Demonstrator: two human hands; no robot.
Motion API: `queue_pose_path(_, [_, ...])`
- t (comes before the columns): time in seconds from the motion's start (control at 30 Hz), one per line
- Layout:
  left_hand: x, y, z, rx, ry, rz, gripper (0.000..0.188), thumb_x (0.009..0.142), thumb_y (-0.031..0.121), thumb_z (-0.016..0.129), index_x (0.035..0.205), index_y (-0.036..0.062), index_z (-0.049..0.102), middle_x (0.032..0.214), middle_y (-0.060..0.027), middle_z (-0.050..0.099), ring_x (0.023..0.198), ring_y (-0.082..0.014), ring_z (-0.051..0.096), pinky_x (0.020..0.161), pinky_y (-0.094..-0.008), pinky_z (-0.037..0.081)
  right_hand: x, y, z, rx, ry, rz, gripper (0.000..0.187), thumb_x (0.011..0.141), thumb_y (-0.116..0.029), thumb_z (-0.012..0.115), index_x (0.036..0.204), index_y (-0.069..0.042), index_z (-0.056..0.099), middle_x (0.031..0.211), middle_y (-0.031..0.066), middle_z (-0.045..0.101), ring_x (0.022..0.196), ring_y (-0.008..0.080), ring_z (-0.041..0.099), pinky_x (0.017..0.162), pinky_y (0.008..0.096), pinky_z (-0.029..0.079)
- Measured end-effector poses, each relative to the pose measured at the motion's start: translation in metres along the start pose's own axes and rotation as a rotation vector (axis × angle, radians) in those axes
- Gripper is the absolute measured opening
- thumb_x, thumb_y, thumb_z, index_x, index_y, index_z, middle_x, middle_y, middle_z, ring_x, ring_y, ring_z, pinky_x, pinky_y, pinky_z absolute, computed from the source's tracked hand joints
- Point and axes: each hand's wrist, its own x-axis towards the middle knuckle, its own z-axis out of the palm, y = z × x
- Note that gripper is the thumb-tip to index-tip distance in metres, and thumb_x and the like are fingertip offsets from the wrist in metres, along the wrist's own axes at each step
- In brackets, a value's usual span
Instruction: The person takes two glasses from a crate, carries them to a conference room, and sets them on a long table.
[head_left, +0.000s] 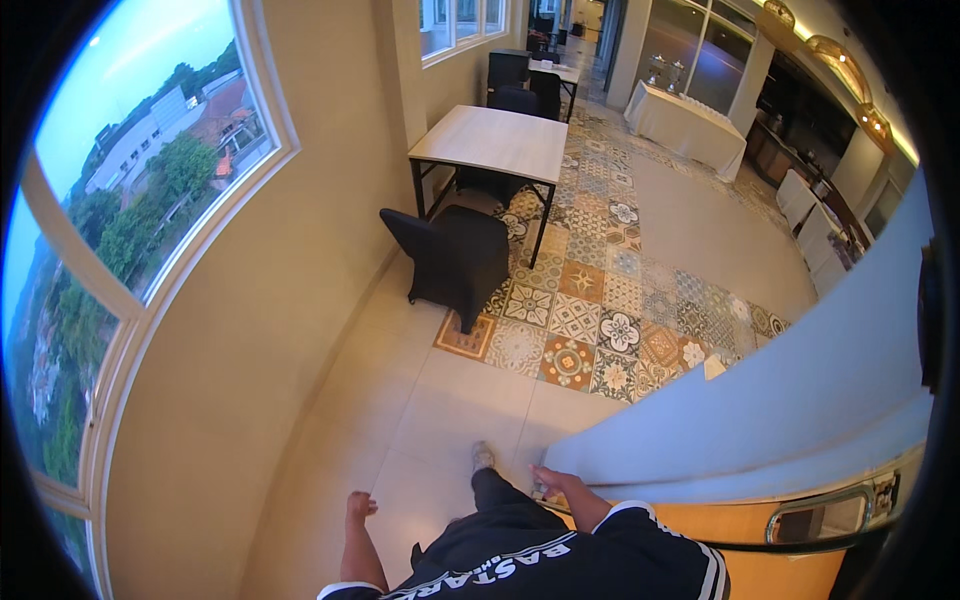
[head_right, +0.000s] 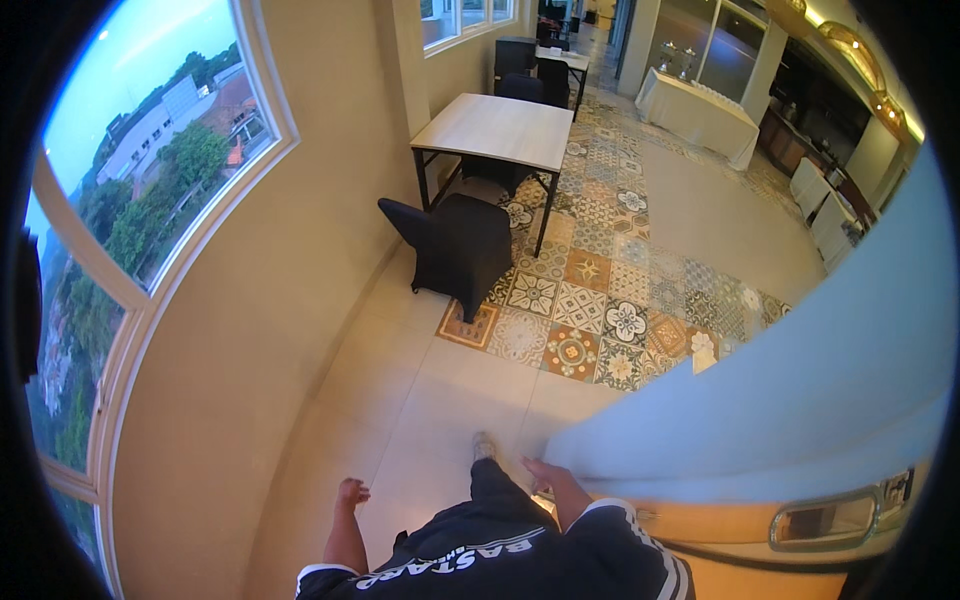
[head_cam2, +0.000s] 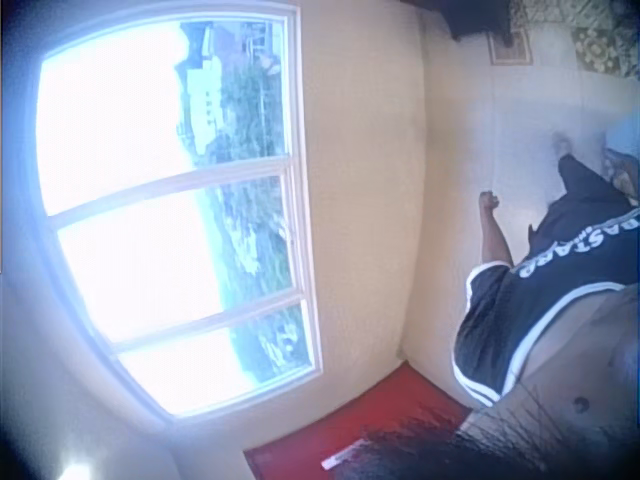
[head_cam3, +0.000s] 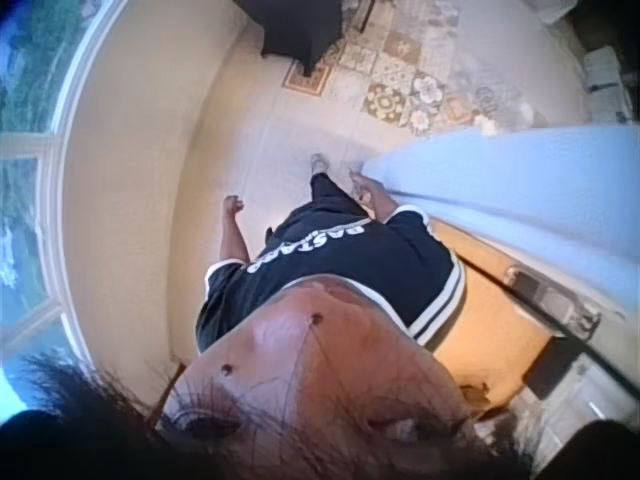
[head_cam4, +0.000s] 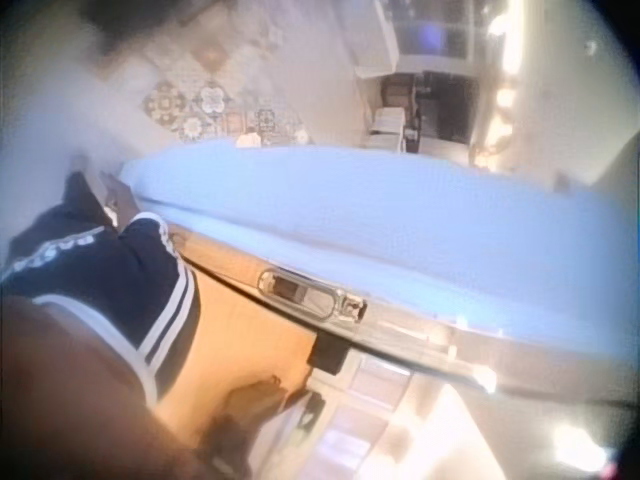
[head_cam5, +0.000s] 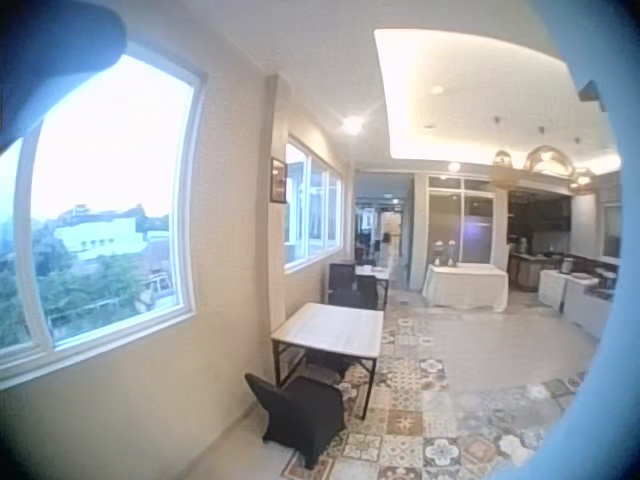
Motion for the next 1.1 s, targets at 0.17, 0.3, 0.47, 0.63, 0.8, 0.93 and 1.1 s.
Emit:
queue_pose_path(0.17, [0.040,0.127,0.075,0.019,-0.098,0.121,0.029,0.085,0.015,0.052,0.108,-0.0029,0.048,0.085,-0.0219,0.061,0.063,-0.0307,0.062,0.055,-0.0380,0.055,0.002,-0.017,-0.022,0.450,0.065,0.009,0.086,0.079,-0.074,0.044,0.134,-0.009,0.032,0.138,0.0325,0.020,0.119,0.0502,0.038,0.091,0.0575,0.041])
queue_pose_path(0.3, [0.064,0.187,0.153,0.063,-0.322,0.166,0.028,0.083,0.018,0.057,0.104,-0.0008,0.052,0.082,-0.0189,0.063,0.071,-0.0313,0.064,0.060,-0.0395,0.055,0.042,-0.032,-0.065,0.520,0.017,0.094,0.088,0.078,-0.074,0.046,0.134,-0.008,0.032,0.139,0.0335,0.017,0.117,0.0514,0.037,0.090,0.0576,0.042])
queue_pose_path(0.47, [0.144,0.253,0.223,1.499,-0.326,0.983,0.025,0.073,0.029,0.063,0.086,0.0081,0.068,0.091,-0.0118,0.068,0.091,-0.0310,0.062,0.087,-0.0408,0.047,0.052,-0.129,-0.128,0.419,0.018,0.019,0.090,0.077,-0.076,0.044,0.135,-0.008,0.030,0.143,0.0361,0.005,0.128,0.0525,0.025,0.093,0.0599,0.040])
queue_pose_path(0.63, [0.173,0.314,0.278,1.554,-0.357,0.954,0.029,0.075,0.027,0.062,0.096,0.0093,0.069,0.099,-0.0146,0.066,0.098,-0.0324,0.060,0.088,-0.0430,0.047,0.043,-0.188,-0.190,0.504,0.048,0.022,0.091,0.077,-0.078,0.041,0.137,-0.010,0.029,0.145,0.0346,0.004,0.126,0.0528,0.030,0.091,0.0558,0.044])
queue_pose_path(0.8, [0.190,0.354,0.314,1.290,-0.423,0.227,0.026,0.081,0.023,0.058,0.096,0.0019,0.062,0.086,-0.0146,0.066,0.069,-0.0251,0.063,0.062,-0.0379,0.051,0.049,-0.194,-0.235,0.644,0.129,0.025,0.095,0.072,-0.081,0.042,0.136,-0.012,0.033,0.144,0.0348,0.010,0.123,0.0515,0.036,0.090,0.0545,0.045])
queue_pose_path(0.93, [0.213,0.382,0.337,0.975,-0.483,0.169,0.023,0.081,0.020,0.058,0.097,0.0034,0.061,0.083,-0.0139,0.066,0.065,-0.0216,0.061,0.055,-0.0326,0.051,0.044,-0.187,-0.269,0.641,0.190,0.061,0.101,0.069,-0.085,0.039,0.137,-0.011,0.033,0.141,0.0367,0.016,0.125,0.0493,0.032,0.091,0.0548,0.043])
queue_pose_path(1.1, [0.259,0.480,0.446,1.085,-0.736,0.327,0.020,0.079,0.018,0.059,0.093,0.0047,0.064,0.083,-0.0137,0.065,0.068,-0.0250,0.062,0.057,-0.0339,0.050,0.066,-0.158,-0.329,0.672,0.327,0.029,0.100,0.071,-0.086,0.033,0.135,-0.010,0.039,0.138,0.0365,0.024,0.123,0.0462,0.035,0.095,0.0581,0.035])
